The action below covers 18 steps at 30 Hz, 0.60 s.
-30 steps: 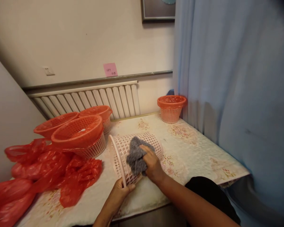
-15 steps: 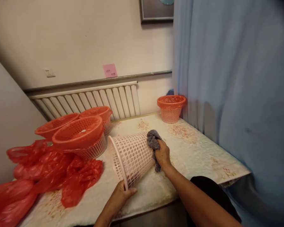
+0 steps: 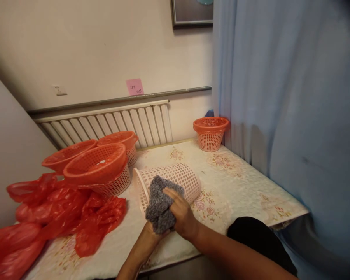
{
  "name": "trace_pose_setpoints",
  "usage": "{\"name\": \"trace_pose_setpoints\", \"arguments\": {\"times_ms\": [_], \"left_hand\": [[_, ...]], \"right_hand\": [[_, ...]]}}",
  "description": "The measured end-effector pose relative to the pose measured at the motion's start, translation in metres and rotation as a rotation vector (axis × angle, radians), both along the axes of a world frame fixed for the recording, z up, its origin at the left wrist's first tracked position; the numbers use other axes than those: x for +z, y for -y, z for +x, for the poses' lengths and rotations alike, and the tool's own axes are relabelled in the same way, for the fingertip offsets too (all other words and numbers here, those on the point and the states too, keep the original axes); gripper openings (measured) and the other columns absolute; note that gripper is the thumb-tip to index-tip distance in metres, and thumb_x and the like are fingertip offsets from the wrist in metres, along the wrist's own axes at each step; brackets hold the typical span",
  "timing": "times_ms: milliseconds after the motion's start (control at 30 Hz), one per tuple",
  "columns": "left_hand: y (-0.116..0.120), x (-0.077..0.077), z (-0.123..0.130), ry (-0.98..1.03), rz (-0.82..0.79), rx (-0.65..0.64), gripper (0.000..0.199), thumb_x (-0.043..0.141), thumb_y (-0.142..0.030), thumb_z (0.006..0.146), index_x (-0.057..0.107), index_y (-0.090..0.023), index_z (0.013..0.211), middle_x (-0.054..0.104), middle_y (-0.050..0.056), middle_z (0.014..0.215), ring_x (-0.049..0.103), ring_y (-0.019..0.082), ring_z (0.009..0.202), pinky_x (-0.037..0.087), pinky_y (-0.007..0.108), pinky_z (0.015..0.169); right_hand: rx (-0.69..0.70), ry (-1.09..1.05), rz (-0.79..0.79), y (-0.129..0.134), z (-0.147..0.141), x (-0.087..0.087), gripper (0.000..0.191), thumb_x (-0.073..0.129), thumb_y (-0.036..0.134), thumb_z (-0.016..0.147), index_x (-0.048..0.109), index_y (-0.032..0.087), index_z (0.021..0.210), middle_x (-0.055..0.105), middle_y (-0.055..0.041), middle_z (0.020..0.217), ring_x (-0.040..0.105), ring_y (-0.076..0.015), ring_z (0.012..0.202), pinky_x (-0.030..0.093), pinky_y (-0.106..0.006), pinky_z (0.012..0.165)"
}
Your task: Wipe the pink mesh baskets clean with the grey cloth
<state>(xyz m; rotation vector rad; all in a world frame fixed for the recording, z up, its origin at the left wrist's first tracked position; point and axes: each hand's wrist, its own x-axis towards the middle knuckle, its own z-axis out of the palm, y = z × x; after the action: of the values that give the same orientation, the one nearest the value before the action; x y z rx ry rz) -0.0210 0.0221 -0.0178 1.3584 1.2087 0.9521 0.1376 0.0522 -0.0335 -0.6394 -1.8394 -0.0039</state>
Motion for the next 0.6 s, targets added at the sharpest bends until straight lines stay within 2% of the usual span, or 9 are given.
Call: {"name": "trace_pose_setpoints", "arguments": {"times_ms": [67, 133, 233, 333, 467, 600], "left_hand": [[-0.002, -0.004, -0.002, 0.055, 0.007, -0.094, 0.040, 0.076, -0.031, 0.063, 0.073, -0.014, 0.100, 0.076, 0.007, 0.103, 0.061, 0.033, 0.110, 0.041, 0.045, 0.105], [-0.004, -0.010, -0.005, 0.099, 0.009, -0.155, 0.041, 0.071, -0.029, 0.068, 0.072, -0.013, 0.106, 0.074, 0.008, 0.109, 0.062, 0.032, 0.109, 0.040, 0.045, 0.106], [-0.005, -0.021, -0.009, 0.100, 0.014, -0.166, 0.046, 0.070, -0.025, 0.069, 0.069, -0.014, 0.113, 0.070, 0.009, 0.120, 0.059, 0.031, 0.116, 0.036, 0.045, 0.110], [-0.004, -0.031, -0.012, 0.061, 0.021, -0.202, 0.050, 0.071, -0.022, 0.067, 0.067, -0.015, 0.117, 0.067, 0.009, 0.125, 0.056, 0.032, 0.122, 0.032, 0.045, 0.112], [0.001, -0.032, -0.011, -0.014, 0.035, -0.227, 0.051, 0.071, -0.020, 0.067, 0.067, -0.017, 0.118, 0.066, 0.008, 0.127, 0.054, 0.032, 0.124, 0.030, 0.046, 0.114], [0.002, -0.020, -0.003, 0.026, 0.030, -0.256, 0.048, 0.071, -0.024, 0.067, 0.068, -0.017, 0.115, 0.065, 0.007, 0.128, 0.054, 0.032, 0.123, 0.031, 0.045, 0.113]], "right_hand": [[-0.078, -0.059, -0.064, -0.019, 0.015, 0.000, 0.044, 0.043, 0.010, 0.083, 0.056, 0.016, 0.125, 0.056, -0.0114, 0.133, 0.046, -0.0219, 0.130, 0.039, -0.046, 0.109], [-0.223, -0.161, -0.192, -0.040, 0.033, -0.002, 0.040, 0.046, 0.012, 0.080, 0.062, 0.018, 0.117, 0.060, -0.0085, 0.127, 0.051, -0.0216, 0.124, 0.041, -0.041, 0.107], [-0.437, -0.310, -0.338, -0.064, 0.060, -0.006, 0.037, 0.043, 0.012, 0.077, 0.068, 0.019, 0.104, 0.067, -0.0071, 0.113, 0.060, -0.0220, 0.108, 0.046, -0.037, 0.097], [-0.551, -0.399, -0.387, -0.076, 0.076, -0.012, 0.038, 0.040, 0.013, 0.077, 0.067, 0.017, 0.104, 0.070, -0.0085, 0.100, 0.063, -0.0230, 0.094, 0.050, -0.037, 0.087], [-0.566, -0.418, -0.397, -0.078, 0.075, -0.011, 0.040, 0.041, 0.012, 0.075, 0.066, 0.016, 0.107, 0.070, -0.0097, 0.102, 0.063, -0.0236, 0.096, 0.049, -0.037, 0.088], [-0.408, -0.312, -0.332, -0.055, 0.049, 0.001, 0.042, 0.046, 0.009, 0.072, 0.067, 0.019, 0.107, 0.067, -0.0071, 0.113, 0.059, -0.0220, 0.109, 0.045, -0.036, 0.098]]}}
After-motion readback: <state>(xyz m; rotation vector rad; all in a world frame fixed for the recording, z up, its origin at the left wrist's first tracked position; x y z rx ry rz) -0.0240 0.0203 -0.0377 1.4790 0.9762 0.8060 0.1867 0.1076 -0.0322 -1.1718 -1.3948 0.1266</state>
